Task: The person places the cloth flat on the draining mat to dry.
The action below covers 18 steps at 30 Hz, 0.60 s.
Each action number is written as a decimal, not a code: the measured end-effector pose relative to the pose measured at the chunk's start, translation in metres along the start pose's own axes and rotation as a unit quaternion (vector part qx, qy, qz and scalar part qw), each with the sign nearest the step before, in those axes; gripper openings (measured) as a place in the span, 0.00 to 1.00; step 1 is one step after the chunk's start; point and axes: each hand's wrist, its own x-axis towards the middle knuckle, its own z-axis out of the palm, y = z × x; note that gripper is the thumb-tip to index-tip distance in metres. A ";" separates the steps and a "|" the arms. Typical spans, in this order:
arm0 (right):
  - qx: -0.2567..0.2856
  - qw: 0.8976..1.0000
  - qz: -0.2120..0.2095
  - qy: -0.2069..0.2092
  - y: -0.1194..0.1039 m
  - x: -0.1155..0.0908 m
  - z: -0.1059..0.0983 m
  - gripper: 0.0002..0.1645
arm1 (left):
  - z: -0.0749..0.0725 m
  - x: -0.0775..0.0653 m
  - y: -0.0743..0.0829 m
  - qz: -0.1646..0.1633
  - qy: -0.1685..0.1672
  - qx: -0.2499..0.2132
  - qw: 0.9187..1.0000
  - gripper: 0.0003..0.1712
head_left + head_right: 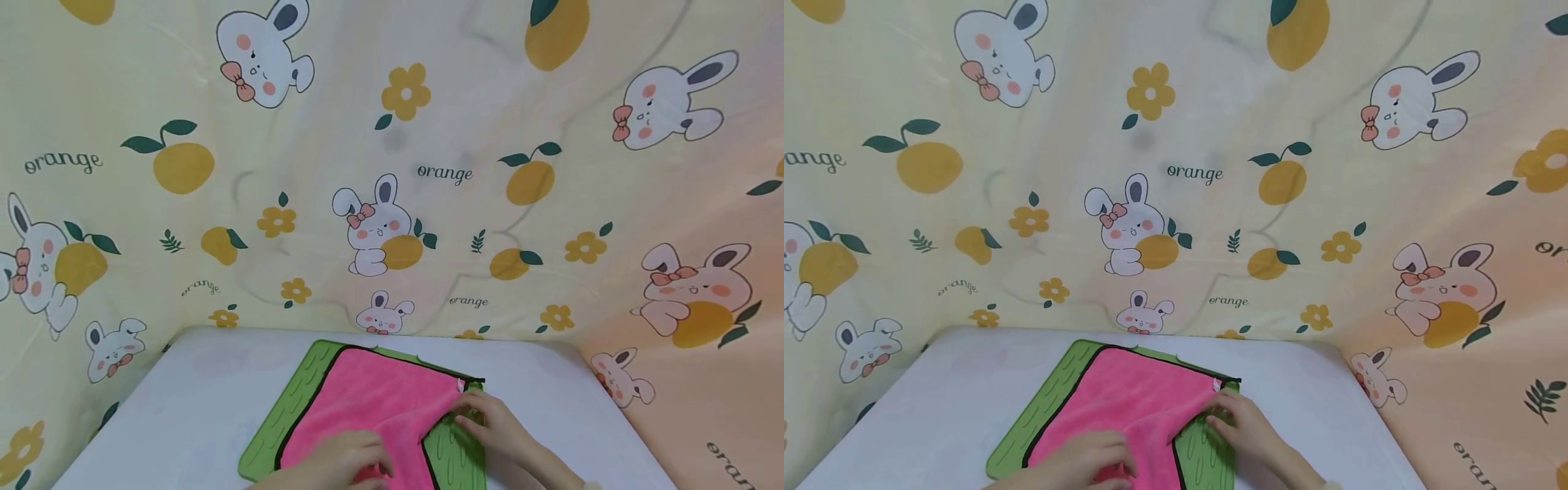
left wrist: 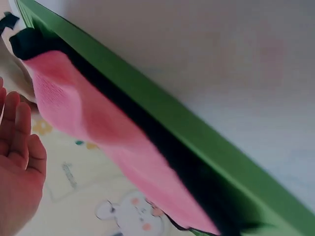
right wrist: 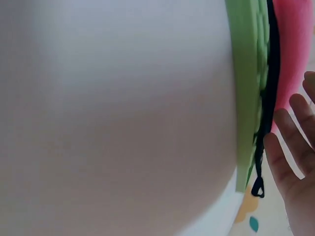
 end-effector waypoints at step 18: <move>-0.042 0.999 0.007 -0.008 0.042 0.023 -0.005 0.11 | 0.032 0.034 0.003 0.077 -0.145 0.055 0.985 0.11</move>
